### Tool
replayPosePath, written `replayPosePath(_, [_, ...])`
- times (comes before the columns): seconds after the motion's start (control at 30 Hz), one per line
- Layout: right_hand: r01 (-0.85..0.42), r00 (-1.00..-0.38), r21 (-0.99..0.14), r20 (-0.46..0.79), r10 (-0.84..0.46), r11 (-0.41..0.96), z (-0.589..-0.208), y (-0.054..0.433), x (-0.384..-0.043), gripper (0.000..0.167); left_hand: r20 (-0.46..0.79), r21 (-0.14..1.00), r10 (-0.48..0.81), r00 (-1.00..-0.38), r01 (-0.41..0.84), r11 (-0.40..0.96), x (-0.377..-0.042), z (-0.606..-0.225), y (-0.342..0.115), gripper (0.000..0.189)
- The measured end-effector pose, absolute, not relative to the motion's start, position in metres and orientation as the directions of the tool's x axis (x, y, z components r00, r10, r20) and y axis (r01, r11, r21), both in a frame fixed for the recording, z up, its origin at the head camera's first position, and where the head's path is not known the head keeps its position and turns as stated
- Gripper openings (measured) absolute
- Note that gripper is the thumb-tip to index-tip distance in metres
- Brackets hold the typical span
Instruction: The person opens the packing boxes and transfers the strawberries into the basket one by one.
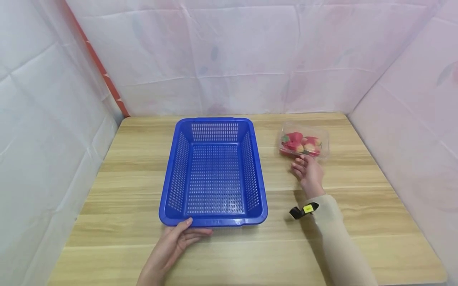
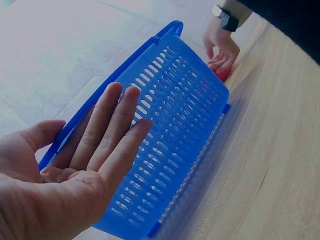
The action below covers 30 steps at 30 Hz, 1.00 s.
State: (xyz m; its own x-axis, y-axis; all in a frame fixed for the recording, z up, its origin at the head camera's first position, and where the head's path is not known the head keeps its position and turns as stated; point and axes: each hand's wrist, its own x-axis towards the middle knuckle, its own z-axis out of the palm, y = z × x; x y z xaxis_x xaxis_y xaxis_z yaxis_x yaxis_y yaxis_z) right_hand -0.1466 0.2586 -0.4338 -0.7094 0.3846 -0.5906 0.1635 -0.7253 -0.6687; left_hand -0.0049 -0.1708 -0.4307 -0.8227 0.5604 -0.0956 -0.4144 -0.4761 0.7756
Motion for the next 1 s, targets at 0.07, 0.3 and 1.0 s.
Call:
replayPosePath(0.07, [0.186,-0.728,-0.678,-0.581,0.364,-0.711,-0.433,0.259,-0.136,0.015,-0.103,0.778,0.555,-0.825,-0.415,-0.472,-0.004,-0.431,-0.171,0.03])
replayPosePath(0.3, [0.228,-0.75,-0.732,-0.552,0.363,-0.642,-0.436,0.259,-0.104,0.022,-0.107,0.79,0.542,-0.834,-0.402,-0.463,-0.003,-0.43,-0.171,0.03])
replayPosePath(1.0, [0.32,-0.891,-0.938,-0.346,0.293,-0.136,-0.425,0.288,-0.056,0.036,-0.181,0.949,0.831,-0.525,-0.316,0.008,-0.01,-0.435,-0.112,0.032])
